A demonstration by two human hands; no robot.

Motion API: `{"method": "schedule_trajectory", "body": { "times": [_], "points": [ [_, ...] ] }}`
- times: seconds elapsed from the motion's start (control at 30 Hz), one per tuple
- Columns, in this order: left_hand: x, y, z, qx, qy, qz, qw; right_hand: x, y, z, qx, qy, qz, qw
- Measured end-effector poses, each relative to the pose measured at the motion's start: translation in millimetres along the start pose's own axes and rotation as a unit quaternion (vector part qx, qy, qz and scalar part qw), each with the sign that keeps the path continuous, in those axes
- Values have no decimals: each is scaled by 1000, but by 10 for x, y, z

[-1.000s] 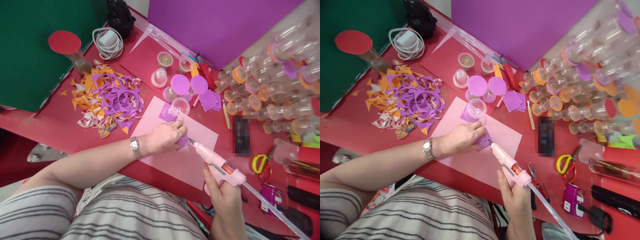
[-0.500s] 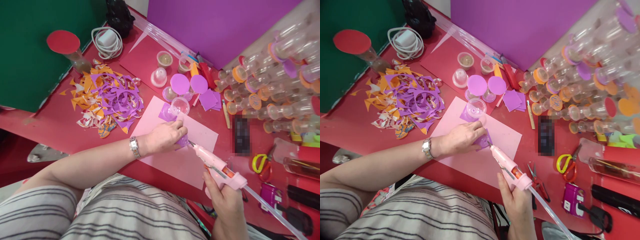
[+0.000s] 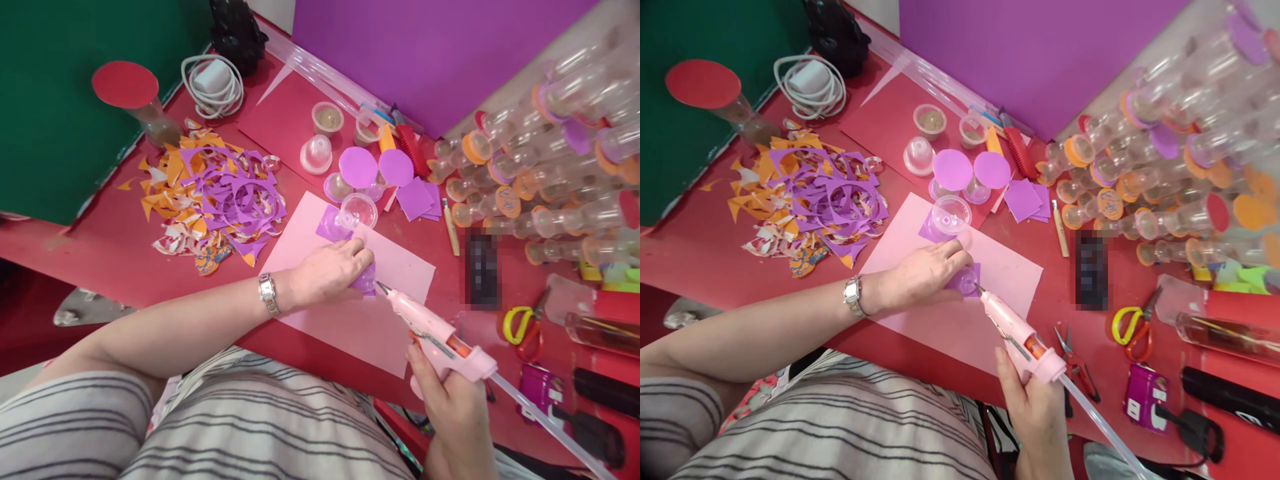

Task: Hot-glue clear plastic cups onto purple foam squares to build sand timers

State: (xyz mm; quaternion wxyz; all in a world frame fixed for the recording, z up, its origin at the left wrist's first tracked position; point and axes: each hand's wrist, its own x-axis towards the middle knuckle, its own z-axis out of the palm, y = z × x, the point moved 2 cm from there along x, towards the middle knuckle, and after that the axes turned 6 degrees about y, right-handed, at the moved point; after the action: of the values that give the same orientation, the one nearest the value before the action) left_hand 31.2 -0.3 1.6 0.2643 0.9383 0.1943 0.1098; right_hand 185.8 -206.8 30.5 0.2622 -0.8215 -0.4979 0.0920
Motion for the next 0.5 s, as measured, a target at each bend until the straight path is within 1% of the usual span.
{"method": "schedule_trajectory", "body": {
  "times": [0.1,0.2,0.23,0.3,0.37,0.5],
  "points": [
    [4,2,8,7,-2,-2,1000,21,-45,11,-13,17,-33,999],
    [6,4,9,9,-2,0,1000,40,-84,21,-23,48,-35,998],
    [6,3,9,10,-3,1,1000,46,-94,25,-22,52,-37,998],
    [5,0,8,11,-3,3,1000,56,-108,39,-19,38,-49,998],
    [3,-4,10,12,-1,5,1000,59,-109,51,-24,38,-49,998],
    [1,-10,16,9,3,7,1000,48,-100,77,-31,63,-40,997]
  ]
}}
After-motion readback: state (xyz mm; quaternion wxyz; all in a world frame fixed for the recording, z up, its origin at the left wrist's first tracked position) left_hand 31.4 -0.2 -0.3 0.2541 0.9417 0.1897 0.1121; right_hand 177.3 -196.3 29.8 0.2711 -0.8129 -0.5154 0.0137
